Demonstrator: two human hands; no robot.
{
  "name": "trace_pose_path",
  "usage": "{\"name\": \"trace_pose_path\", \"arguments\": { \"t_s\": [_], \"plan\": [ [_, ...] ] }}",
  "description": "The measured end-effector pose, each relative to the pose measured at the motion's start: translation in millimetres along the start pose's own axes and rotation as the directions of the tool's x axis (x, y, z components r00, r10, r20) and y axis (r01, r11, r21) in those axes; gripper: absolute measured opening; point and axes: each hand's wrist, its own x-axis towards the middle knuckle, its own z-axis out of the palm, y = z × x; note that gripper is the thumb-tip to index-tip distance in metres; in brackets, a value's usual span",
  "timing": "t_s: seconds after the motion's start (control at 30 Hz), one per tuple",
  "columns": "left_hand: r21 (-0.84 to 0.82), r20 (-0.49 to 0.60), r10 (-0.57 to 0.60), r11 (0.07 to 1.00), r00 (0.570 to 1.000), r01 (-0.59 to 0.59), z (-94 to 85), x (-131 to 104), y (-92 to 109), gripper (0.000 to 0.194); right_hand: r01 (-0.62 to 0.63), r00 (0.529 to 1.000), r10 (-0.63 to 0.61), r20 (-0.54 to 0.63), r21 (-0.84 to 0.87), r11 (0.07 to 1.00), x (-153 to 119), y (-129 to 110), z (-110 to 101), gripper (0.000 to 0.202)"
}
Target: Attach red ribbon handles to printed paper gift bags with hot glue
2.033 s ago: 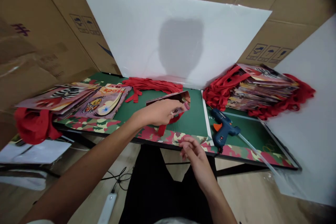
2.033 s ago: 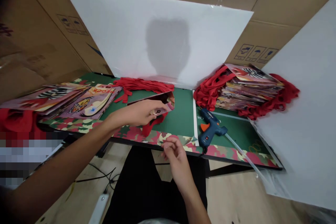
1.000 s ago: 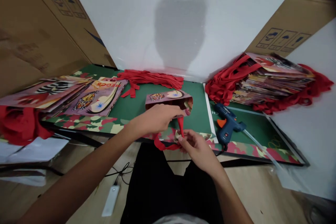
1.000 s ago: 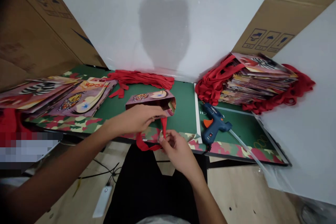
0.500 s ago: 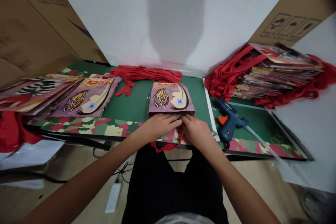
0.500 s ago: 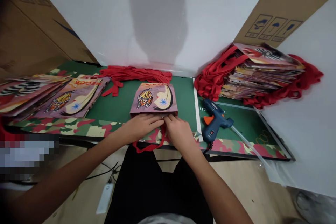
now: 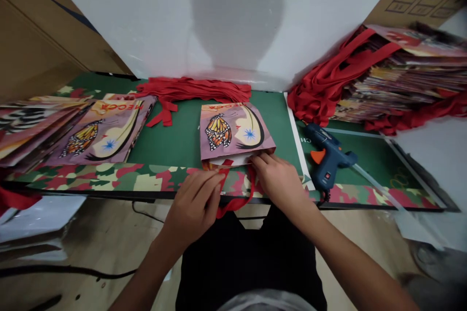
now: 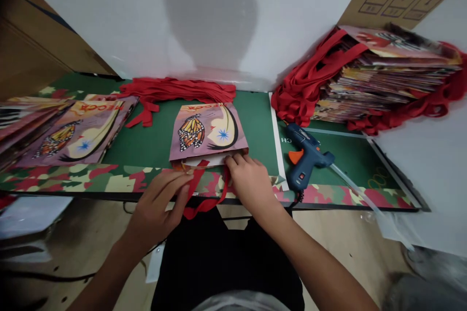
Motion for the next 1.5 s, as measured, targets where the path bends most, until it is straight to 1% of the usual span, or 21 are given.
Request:
{"name": "trace_pose_path", "arguments": {
  "t_s": [0.07, 0.1, 0.17, 0.23, 0.3, 0.37, 0.53, 0.7, 0.77, 0.9, 1.0, 1.07, 1.23, 1.33, 1.5],
  "plan": [
    [-0.042, -0.008, -0.127, 0.991, 0.992, 0.126, 3.7, -10, 2, 0.033, 0.019, 0.997, -0.021, -0.069, -0.022, 1.0, -3, 1, 6, 0.04],
    [-0.053, 0.006, -0.168, 0.984, 0.986, 0.168, 6.2, -14, 4, 0.03, 0.022, 0.993, -0.025, -0.113, -0.027, 0.999, -4, 1, 9, 0.046],
    [-0.039, 0.04, -0.192, 0.98, 0.981, 0.194, 11.3, -17, 8, 0.025, 0.007, 0.982, -0.011, -0.189, -0.024, 1.0, -7, 1, 17, 0.048],
    [0.032, 0.071, -0.182, 0.983, 0.981, 0.181, 15.2, -18, 14, 0.022, -0.008, 0.976, 0.006, -0.218, -0.007, 1.0, -9, 2, 21, 0.039],
    [0.111, 0.099, -0.183, 0.979, 0.978, 0.172, 17.4, -17, 22, 0.026, -0.009, 0.98, 0.01, -0.199, 0.004, 1.0, -9, 2, 22, 0.025],
    [0.164, 0.119, -0.198, 0.97, 0.973, 0.177, 18.8, -16, 30, 0.031, 0.004, 0.988, -0.003, -0.152, 0.008, 1.0, -9, 2, 17, 0.016],
    [0.188, 0.163, -0.249, 0.958, 0.955, 0.217, 22.7, -17, 44, 0.04, 0.003, 0.999, -0.001, -0.036, 0.046, 0.999, -4, 2, -2, 0.005],
    [0.237, 0.197, -0.266, 0.947, 0.944, 0.218, 24.0, -20, 44, 0.047, -0.022, 0.999, 0.019, 0.039, 0.089, 0.996, -2, 4, -13, 0.012],
    [0.257, 0.213, -0.263, 0.944, 0.941, 0.205, 22.2, -20, 42, 0.049, -0.027, 0.999, 0.022, 0.049, 0.106, 0.994, -2, 6, -14, 0.014],
    [0.245, 0.237, -0.231, 0.954, 0.943, 0.173, 18.5, -20, 36, 0.049, -0.064, 0.995, 0.052, 0.081, 0.154, 0.986, -3, 8, -15, 0.022],
    [0.278, 0.251, -0.218, 0.95, 0.943, 0.146, 21.1, -20, 36, 0.055, -0.071, 0.993, 0.056, 0.1, 0.16, 0.985, -4, 8, -16, 0.023],
    [0.313, 0.242, -0.241, 0.936, 0.94, 0.159, 25.8, -19, 39, 0.059, -0.069, 0.993, 0.055, 0.102, 0.142, 0.987, -4, 7, -17, 0.02],
    [0.379, 0.212, -0.324, 0.897, 0.922, 0.228, 37.8, -13, 47, 0.06, -0.061, 0.995, 0.052, 0.089, 0.105, 0.993, -3, 5, -18, 0.016],
    [0.371, 0.199, -0.329, 0.897, 0.923, 0.24, 37.4, -13, 45, 0.059, -0.058, 0.996, 0.049, 0.08, 0.115, 0.992, -3, 6, -18, 0.017],
    [0.339, 0.206, -0.295, 0.916, 0.933, 0.214, 30.6, -19, 40, 0.055, -0.044, 0.997, 0.037, 0.065, 0.112, 0.993, -3, 7, -18, 0.017]
  ]
}}
